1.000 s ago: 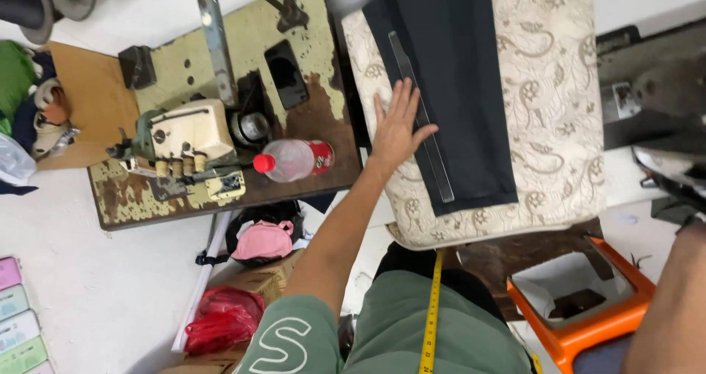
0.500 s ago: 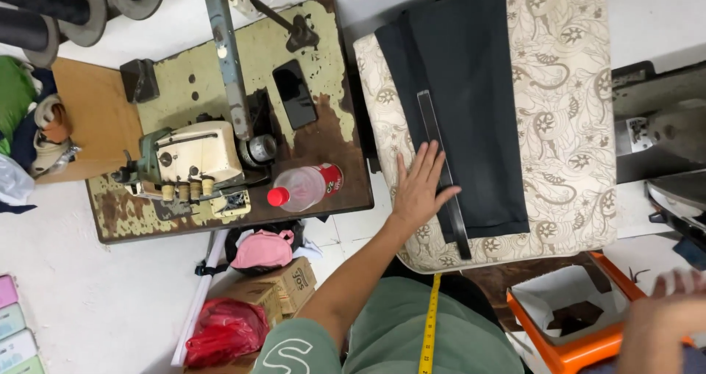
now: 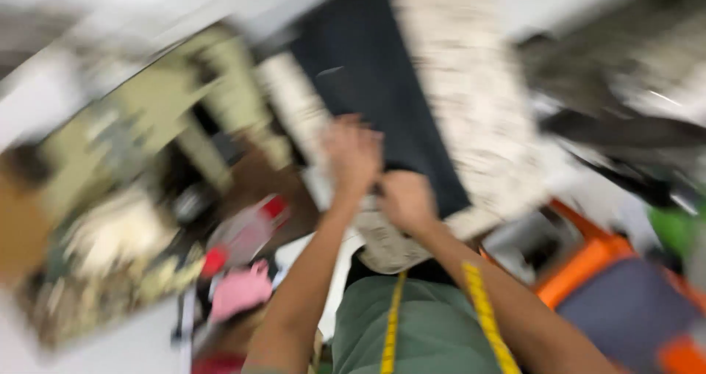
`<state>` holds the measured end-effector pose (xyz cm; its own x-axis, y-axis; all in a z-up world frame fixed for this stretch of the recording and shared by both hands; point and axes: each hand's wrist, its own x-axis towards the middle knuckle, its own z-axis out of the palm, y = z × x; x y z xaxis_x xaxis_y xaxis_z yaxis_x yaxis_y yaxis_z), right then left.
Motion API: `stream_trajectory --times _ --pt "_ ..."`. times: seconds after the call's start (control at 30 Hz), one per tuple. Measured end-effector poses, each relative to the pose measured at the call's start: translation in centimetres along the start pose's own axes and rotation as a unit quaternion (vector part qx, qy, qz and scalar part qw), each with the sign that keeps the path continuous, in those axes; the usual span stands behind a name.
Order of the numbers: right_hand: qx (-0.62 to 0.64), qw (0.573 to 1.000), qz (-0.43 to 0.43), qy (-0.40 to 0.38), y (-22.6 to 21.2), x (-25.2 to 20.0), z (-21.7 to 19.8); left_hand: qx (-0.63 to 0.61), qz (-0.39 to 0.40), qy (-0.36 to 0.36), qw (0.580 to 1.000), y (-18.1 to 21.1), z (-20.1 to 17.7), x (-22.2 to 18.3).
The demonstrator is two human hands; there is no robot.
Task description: The person is ironing a pair of dark trousers, using a spray bottle to dampen the fabric before pressing it with an iron on a padded surface.
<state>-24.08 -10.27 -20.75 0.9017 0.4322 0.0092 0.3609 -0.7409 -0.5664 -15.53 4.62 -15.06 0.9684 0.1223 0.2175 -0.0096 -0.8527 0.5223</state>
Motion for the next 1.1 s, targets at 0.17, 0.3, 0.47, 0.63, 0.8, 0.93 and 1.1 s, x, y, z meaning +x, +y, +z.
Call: stream_trajectory --times 0.17,0.3,0.47,0.63,0.8,0.93,1.1 --pt "-0.118 0.990 -0.067 0.048 -1.8 3.7 -4.0 0.085 0.017 0.028 0.996 1.4 4.0 6.8" --pt "-0.094 0.985 -0.096 0.111 -2.2 2.9 -3.1 0.082 0.048 0.013 0.995 3.5 3.9 8.1" --pt "-0.084 0.984 -0.086 0.130 -2.2 4.8 -4.9 0.095 0.066 0.010 0.993 3.4 5.0 9.3" --pt "-0.058 0.986 -0.072 0.140 -2.8 5.9 -7.3 0.110 0.066 -0.035 0.991 4.1 4.8 9.7" --pt "-0.051 0.988 -0.069 0.131 -2.7 6.2 -8.0 0.105 0.068 -0.047 0.991 3.5 4.8 9.6" --pt "-0.053 0.981 -0.062 0.177 -2.0 5.0 -4.5 0.093 0.067 -0.023 0.993 3.2 4.9 9.2" --pt "-0.069 0.985 0.013 0.155 -0.9 3.5 -1.4 0.002 0.087 0.032 0.996 3.4 4.1 8.7"
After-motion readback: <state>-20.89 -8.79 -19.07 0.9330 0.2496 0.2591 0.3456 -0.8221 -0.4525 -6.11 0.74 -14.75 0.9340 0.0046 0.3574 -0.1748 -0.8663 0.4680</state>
